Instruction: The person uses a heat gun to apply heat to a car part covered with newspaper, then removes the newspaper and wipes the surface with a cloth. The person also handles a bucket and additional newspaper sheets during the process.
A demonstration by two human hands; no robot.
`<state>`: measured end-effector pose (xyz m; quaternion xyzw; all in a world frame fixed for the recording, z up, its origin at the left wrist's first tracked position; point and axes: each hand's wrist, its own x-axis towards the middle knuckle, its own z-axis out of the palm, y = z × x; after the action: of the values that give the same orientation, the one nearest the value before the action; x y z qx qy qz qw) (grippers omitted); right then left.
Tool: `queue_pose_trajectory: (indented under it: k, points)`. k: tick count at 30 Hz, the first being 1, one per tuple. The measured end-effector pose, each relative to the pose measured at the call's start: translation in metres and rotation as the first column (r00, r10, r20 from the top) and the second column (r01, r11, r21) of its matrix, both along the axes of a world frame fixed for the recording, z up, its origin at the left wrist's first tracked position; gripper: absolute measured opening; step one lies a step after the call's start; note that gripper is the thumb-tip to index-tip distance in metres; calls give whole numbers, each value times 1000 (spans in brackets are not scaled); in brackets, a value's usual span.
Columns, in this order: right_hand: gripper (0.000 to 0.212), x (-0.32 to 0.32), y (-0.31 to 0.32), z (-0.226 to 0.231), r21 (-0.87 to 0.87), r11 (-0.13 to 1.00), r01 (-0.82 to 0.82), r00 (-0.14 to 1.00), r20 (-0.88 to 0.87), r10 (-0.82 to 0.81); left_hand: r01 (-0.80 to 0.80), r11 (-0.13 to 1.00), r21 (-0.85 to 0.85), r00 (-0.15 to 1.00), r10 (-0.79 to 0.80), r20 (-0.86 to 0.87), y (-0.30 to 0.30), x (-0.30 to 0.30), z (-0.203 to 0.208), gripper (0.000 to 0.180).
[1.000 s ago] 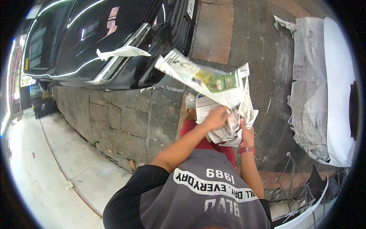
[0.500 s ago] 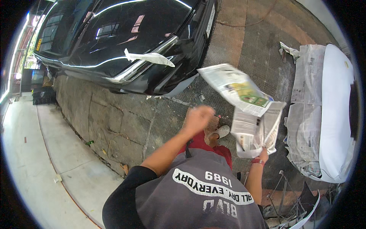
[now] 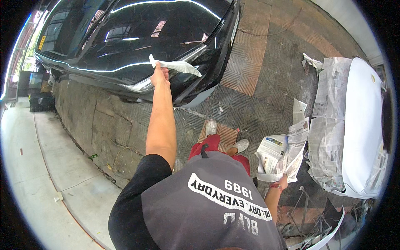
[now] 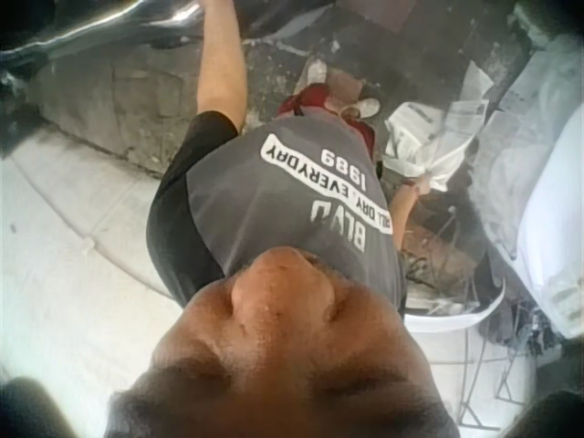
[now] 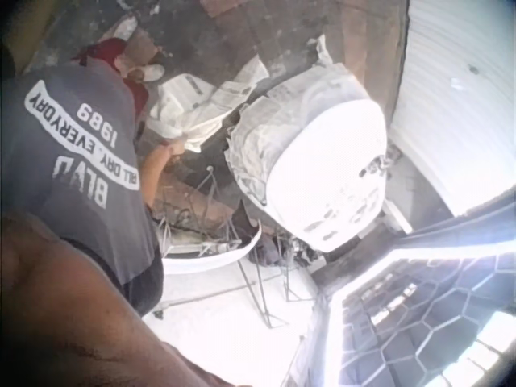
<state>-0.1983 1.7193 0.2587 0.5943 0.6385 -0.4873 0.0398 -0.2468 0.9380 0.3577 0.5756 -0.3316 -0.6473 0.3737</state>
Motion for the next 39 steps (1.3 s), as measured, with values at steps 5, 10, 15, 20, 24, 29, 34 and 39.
queue_pose_trajectory:
  k: [5,10,15,20,24,29,34,39]
  points:
    - [56,8,-22,7,-64,998,4,1000,18,-3,22,997,70,999,-19,-43,7,-9,2,29]
    - [56,4,-16,4,-77,997,19,1000,-18,-20,-95,993,67,984,104,-142,31,-13,32,26]
    - [55,-16,-19,9,-69,998,9,999,-38,-12,-184,964,190,950,224,-216,-2,-2,30,41]
    - [55,-31,-15,-3,-48,997,-56,994,-92,51,-167,937,307,921,259,-289,-40,11,16,31]
    - [57,-40,-14,11,-83,994,-75,986,-153,61,-316,932,177,897,355,-265,-28,5,13,21]
    - [59,-52,-18,43,30,990,-135,986,-98,137,-278,770,-575,950,307,-48,13,-15,69,24]
    - [51,-62,-31,64,62,967,-246,929,-270,253,326,510,-796,941,-251,225,150,-20,136,20]
    - [53,-66,-64,107,-159,911,-380,812,-530,246,802,271,-533,518,-760,392,329,14,128,31]
